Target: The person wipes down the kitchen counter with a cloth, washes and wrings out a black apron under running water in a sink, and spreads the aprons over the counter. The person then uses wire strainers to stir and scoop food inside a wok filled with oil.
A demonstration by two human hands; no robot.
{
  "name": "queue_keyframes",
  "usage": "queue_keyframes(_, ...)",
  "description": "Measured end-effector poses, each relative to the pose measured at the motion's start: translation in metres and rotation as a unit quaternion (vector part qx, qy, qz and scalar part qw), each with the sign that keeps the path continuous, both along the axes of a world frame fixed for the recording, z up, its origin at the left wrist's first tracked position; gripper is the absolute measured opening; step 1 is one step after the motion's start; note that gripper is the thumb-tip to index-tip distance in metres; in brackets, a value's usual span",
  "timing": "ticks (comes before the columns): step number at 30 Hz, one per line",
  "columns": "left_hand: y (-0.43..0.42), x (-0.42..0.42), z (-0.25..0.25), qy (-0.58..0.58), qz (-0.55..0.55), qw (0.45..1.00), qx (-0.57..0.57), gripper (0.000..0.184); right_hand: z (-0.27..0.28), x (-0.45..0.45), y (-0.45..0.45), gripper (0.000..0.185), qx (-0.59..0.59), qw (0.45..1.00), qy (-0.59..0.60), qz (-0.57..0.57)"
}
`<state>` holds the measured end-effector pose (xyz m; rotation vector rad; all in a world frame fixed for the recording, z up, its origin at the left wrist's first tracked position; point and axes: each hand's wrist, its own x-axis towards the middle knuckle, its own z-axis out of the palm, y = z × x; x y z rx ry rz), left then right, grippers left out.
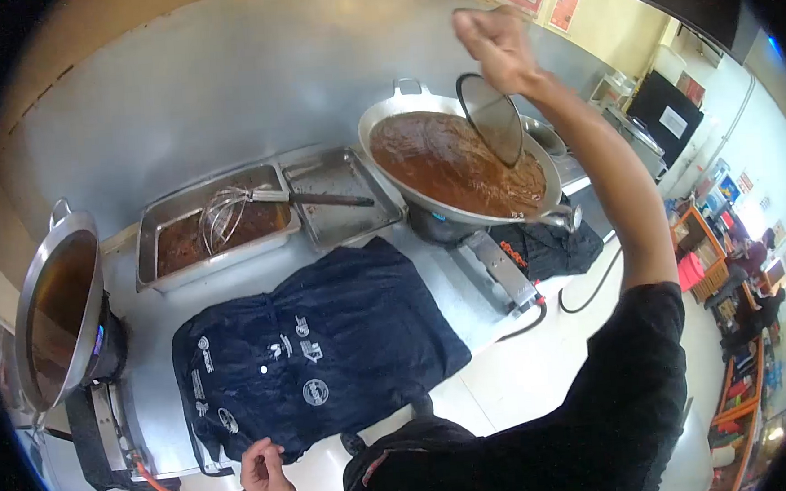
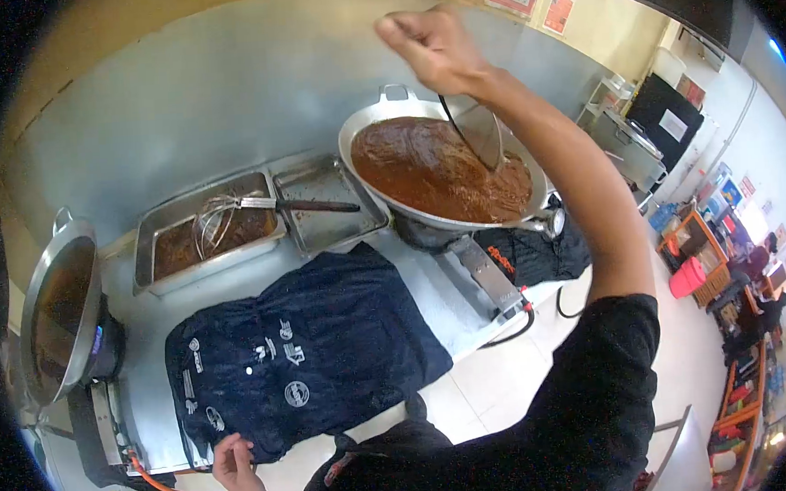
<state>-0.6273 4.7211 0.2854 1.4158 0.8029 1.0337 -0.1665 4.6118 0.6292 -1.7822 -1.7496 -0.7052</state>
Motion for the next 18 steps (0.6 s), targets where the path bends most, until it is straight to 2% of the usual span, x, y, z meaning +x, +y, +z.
queue_keyframes(2, 0.007, -0.018, -0.005, 0.000, -0.003, 1.000, -0.008, 0.011, -0.022, -0.014, 0.026, 0.045, -0.084, 0.996, -0.009, 0.000)
queue_keyframes(3, 0.010, -0.024, -0.005, -0.011, -0.009, 1.000, -0.012, 0.011, -0.030, -0.016, 0.039, 0.042, -0.126, 0.991, -0.035, 0.036)
queue_keyframes(6, 0.022, -0.046, -0.006, -0.007, -0.017, 1.000, -0.023, 0.012, -0.035, -0.031, 0.073, 0.041, -0.089, 0.993, -0.061, 0.053)
queue_keyframes(11, 0.038, -0.084, -0.020, 0.009, 0.015, 0.998, -0.053, 0.012, -0.023, -0.074, 0.138, 0.043, -0.140, 0.985, -0.090, 0.038)
queue_keyframes(18, 0.047, -0.091, -0.020, 0.002, 0.054, 0.996, -0.074, 0.012, -0.050, -0.137, 0.233, 0.045, -0.206, 0.949, -0.136, 0.198)
